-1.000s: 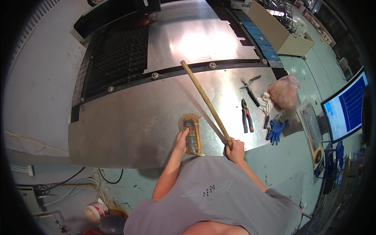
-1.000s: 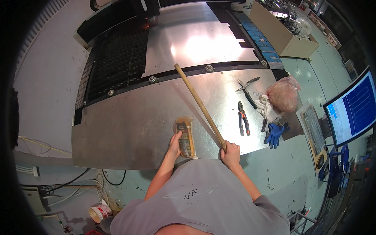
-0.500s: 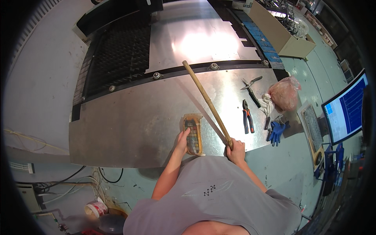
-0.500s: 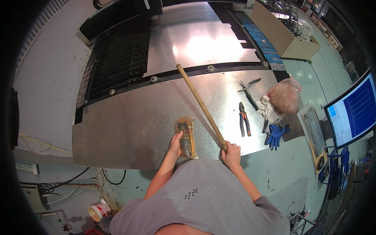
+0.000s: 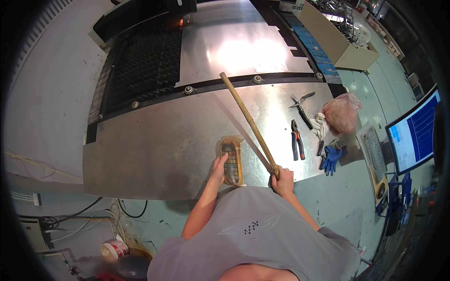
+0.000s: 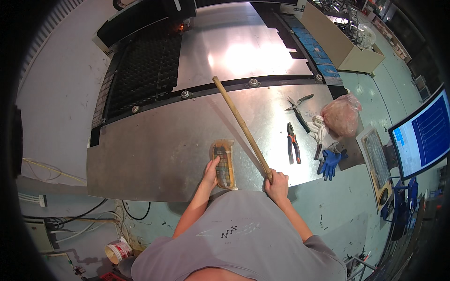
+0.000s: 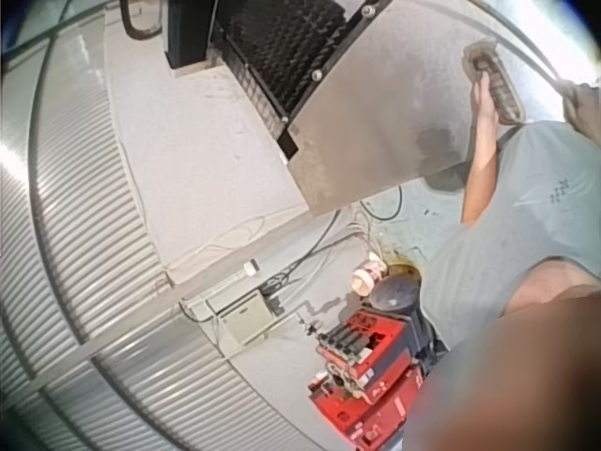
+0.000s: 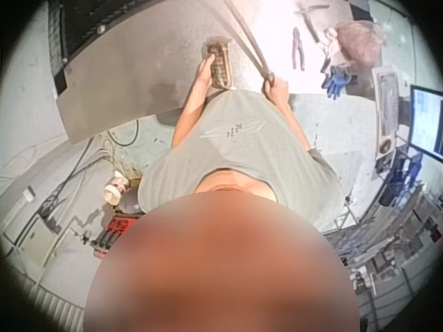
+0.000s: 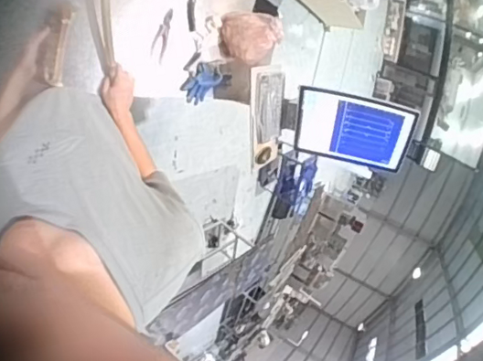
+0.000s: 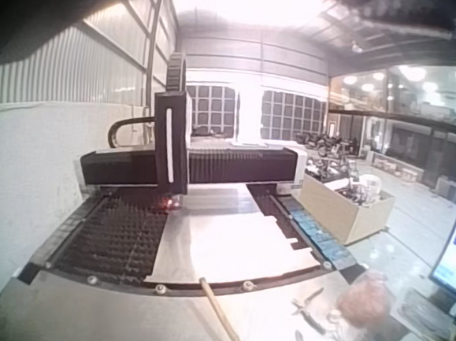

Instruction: The person operates a laser cutting machine using a handheld control panel and a long wooden stick. They repeatedly press buttons on the control panel and use the stick to interact with the machine's work area while sparks are visible from the laser head.

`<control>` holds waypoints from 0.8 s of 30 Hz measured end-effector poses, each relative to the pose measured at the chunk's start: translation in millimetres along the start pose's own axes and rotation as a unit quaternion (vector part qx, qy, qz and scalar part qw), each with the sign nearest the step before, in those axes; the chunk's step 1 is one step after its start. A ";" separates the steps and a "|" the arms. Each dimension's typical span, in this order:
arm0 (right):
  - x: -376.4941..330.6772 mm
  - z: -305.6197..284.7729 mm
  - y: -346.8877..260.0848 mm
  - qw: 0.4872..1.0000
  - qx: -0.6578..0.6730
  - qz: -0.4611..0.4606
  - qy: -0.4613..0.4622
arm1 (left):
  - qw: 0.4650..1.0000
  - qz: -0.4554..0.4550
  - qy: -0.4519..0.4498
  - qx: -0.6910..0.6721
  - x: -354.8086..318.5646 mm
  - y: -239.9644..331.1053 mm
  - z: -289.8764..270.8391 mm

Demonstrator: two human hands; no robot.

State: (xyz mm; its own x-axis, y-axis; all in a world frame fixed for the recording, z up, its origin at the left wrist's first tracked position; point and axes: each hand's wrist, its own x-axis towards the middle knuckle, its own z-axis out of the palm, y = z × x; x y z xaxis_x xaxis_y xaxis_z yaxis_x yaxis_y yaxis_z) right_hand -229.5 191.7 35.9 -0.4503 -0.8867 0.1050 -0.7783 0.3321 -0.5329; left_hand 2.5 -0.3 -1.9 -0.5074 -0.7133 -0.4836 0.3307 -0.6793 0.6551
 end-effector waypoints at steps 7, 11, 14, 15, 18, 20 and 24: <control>-0.4 0.6 1.0 1.000 -0.001 0.008 -0.010 | 1.000 0.003 -0.003 0.004 -0.6 -0.1 0.2; -0.5 1.0 1.1 1.000 -0.008 -0.004 0.001 | 1.000 0.001 0.003 0.008 -1.4 1.2 1.4; -1.2 1.3 1.0 1.000 -0.003 -0.005 0.006 | 1.000 0.001 0.000 0.004 -2.4 1.7 1.8; -1.2 1.4 1.0 1.000 0.000 0.003 0.002 | 1.000 0.004 -0.002 -0.002 -2.4 1.7 1.8; -0.9 1.3 1.0 1.000 -0.001 0.005 0.002 | 1.000 0.000 -0.007 -0.007 -1.4 2.2 1.5; -0.9 0.9 1.0 1.000 -0.009 0.001 0.003 | 1.000 0.002 -0.003 -0.004 -1.3 1.7 1.9; -1.2 0.8 0.5 1.000 0.000 0.005 0.002 | 1.000 0.007 0.018 -0.006 -2.3 0.9 3.4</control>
State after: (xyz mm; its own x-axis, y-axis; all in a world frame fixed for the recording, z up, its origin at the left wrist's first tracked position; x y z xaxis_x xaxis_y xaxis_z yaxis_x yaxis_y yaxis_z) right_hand -228.9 192.7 34.9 -0.4598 -0.8820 0.1034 -0.7740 0.3409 -0.5336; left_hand 1.3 1.3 1.8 -0.4739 -0.7287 -0.4943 0.3482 -0.6707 0.6549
